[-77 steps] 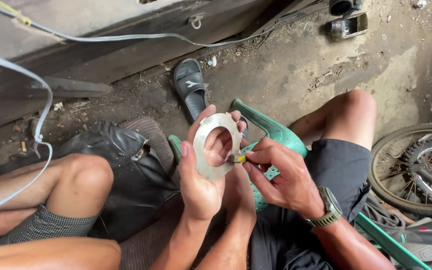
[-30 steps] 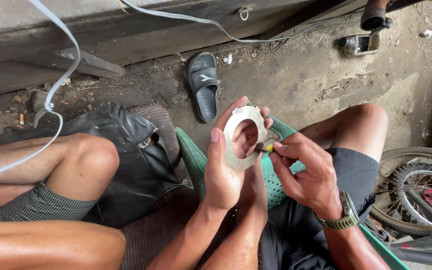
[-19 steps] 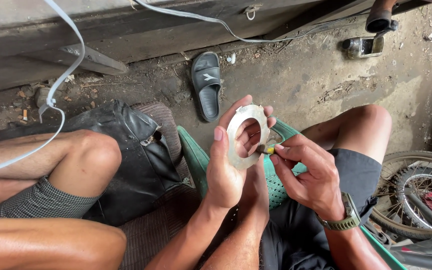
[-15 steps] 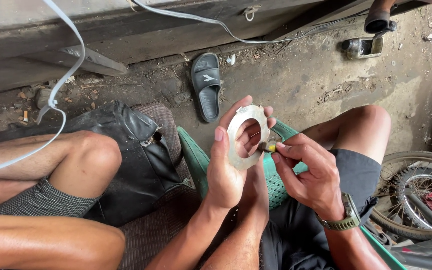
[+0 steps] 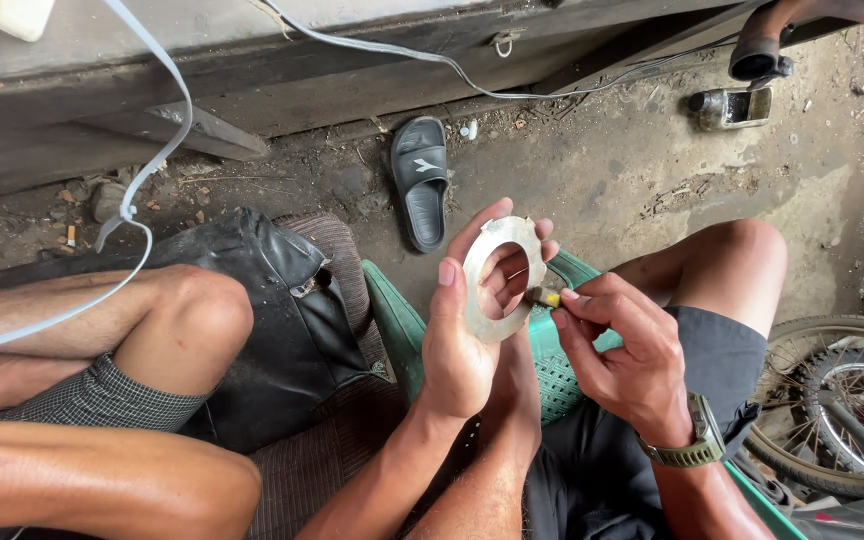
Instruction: Scraping the inner surface of a metal ring using a small hand tool to remove residue or smooth the edge.
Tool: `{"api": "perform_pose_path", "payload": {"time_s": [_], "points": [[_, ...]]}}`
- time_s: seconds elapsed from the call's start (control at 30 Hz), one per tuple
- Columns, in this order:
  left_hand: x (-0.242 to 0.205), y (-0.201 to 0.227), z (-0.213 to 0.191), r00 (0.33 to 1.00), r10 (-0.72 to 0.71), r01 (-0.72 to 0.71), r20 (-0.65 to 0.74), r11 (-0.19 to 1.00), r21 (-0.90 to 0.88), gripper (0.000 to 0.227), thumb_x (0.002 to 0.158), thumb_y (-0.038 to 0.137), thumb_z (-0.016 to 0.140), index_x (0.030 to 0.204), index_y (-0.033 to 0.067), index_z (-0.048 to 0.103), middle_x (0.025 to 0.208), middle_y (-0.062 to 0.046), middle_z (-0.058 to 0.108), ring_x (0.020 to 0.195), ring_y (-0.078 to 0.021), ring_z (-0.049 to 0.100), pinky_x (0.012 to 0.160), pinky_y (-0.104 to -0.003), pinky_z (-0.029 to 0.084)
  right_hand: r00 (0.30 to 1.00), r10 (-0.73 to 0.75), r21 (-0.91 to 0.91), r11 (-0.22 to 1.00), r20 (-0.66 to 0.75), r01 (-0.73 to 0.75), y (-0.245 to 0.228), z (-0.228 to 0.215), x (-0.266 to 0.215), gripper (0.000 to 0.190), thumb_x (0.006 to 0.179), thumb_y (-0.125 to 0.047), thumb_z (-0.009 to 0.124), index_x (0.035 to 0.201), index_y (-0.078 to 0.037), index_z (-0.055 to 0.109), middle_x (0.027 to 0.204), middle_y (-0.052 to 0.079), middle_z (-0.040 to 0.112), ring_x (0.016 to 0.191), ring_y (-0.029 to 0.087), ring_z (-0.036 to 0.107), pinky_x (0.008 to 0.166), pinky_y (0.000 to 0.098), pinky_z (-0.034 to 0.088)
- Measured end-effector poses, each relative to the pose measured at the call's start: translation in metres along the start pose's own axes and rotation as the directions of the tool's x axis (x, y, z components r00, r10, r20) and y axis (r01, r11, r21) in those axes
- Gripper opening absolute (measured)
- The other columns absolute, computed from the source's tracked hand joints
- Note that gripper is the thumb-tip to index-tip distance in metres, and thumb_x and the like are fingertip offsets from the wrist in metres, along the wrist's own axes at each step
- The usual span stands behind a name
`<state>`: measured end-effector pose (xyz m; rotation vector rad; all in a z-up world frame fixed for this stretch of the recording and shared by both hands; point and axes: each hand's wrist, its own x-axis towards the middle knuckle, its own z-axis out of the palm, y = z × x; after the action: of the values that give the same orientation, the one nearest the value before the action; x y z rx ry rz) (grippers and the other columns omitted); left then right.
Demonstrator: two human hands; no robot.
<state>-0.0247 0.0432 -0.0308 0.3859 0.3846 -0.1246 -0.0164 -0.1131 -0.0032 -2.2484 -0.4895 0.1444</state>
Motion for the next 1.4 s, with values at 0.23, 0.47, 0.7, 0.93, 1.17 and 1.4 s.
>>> {"api": "perform_pose_path", "payload": {"time_s": [0.23, 0.47, 0.7, 0.93, 1.17, 1.4], "points": [[-0.001, 0.0, 0.002, 1.0, -0.007, 0.006, 0.024, 0.999, 0.035, 0.071, 0.099, 0.055, 0.042, 0.149, 0.0038, 0.042, 0.137, -0.028, 0.058, 0.124, -0.0325, 0.06, 0.105, -0.038, 0.048, 0.999, -0.009, -0.026, 1.0, -0.032, 0.008, 0.0, -0.002, 0.0, 0.006, 0.095, 0.006, 0.066, 0.092, 0.005, 0.061, 0.078, 0.011, 0.06, 0.061, 0.018, 0.05, 0.056, 0.0281, 0.043], [-0.002, -0.004, 0.005, 1.0, 0.005, -0.005, 0.021, 0.999, 0.04, 0.071, 0.099, 0.054, 0.041, 0.149, 0.0037, 0.042, 0.138, -0.027, 0.058, 0.124, -0.0307, 0.061, 0.098, -0.035, 0.051, 1.0, 0.0, 0.031, 1.0, -0.018, 0.001, 0.002, -0.006, -0.003, 0.005, 0.093, 0.004, 0.067, 0.093, 0.005, 0.062, 0.08, 0.013, 0.063, 0.063, 0.018, 0.057, 0.058, 0.0262, 0.047], [0.001, -0.007, 0.011, 0.999, 0.035, -0.036, 0.022, 0.997, 0.066, 0.07, 0.1, 0.054, 0.041, 0.147, 0.0023, 0.044, 0.133, -0.027, 0.061, 0.119, -0.0311, 0.063, 0.101, -0.036, 0.05, 0.999, 0.023, 0.063, 0.998, -0.029, -0.021, 0.007, -0.011, -0.005, 0.006, 0.093, 0.002, 0.068, 0.091, 0.004, 0.062, 0.08, 0.011, 0.063, 0.063, 0.017, 0.057, 0.057, 0.0259, 0.047], [0.002, -0.009, 0.017, 0.998, 0.051, -0.057, 0.047, 0.989, 0.134, 0.07, 0.1, 0.053, 0.039, 0.146, 0.0012, 0.044, 0.133, -0.028, 0.061, 0.119, -0.0315, 0.063, 0.101, -0.037, 0.05, 0.997, 0.027, 0.043, 0.999, -0.079, -0.024, 0.009, -0.016, -0.006, 0.009, 0.094, 0.003, 0.067, 0.088, 0.003, 0.061, 0.077, 0.01, 0.061, 0.061, 0.016, 0.051, 0.056, 0.0269, 0.042], [0.005, -0.01, 0.03, 0.992, 0.063, -0.08, 0.107, 0.984, 0.162, 0.069, 0.101, 0.053, 0.039, 0.146, 0.0008, 0.044, 0.133, -0.029, 0.061, 0.119, -0.0323, 0.064, 0.101, -0.037, 0.05, 0.992, 0.012, 0.096, 0.995, -0.129, 0.001, 0.011, -0.026, -0.008, 0.01, 0.093, 0.002, 0.067, 0.086, 0.002, 0.061, 0.077, 0.01, 0.063, 0.066, 0.017, 0.06, 0.06, 0.0266, 0.048], [0.008, -0.017, 0.037, 0.989, 0.029, -0.062, 0.143, 0.971, 0.232, 0.07, 0.1, 0.055, 0.039, 0.146, 0.0033, 0.045, 0.134, -0.029, 0.061, 0.12, -0.0305, 0.062, 0.1, -0.035, 0.049, 0.984, 0.023, 0.178, 0.984, -0.178, 0.009, 0.022, -0.031, -0.016, 0.009, 0.092, 0.0, 0.068, 0.087, 0.002, 0.061, 0.079, 0.01, 0.063, 0.066, 0.015, 0.059, 0.058, 0.0253, 0.047]]}}
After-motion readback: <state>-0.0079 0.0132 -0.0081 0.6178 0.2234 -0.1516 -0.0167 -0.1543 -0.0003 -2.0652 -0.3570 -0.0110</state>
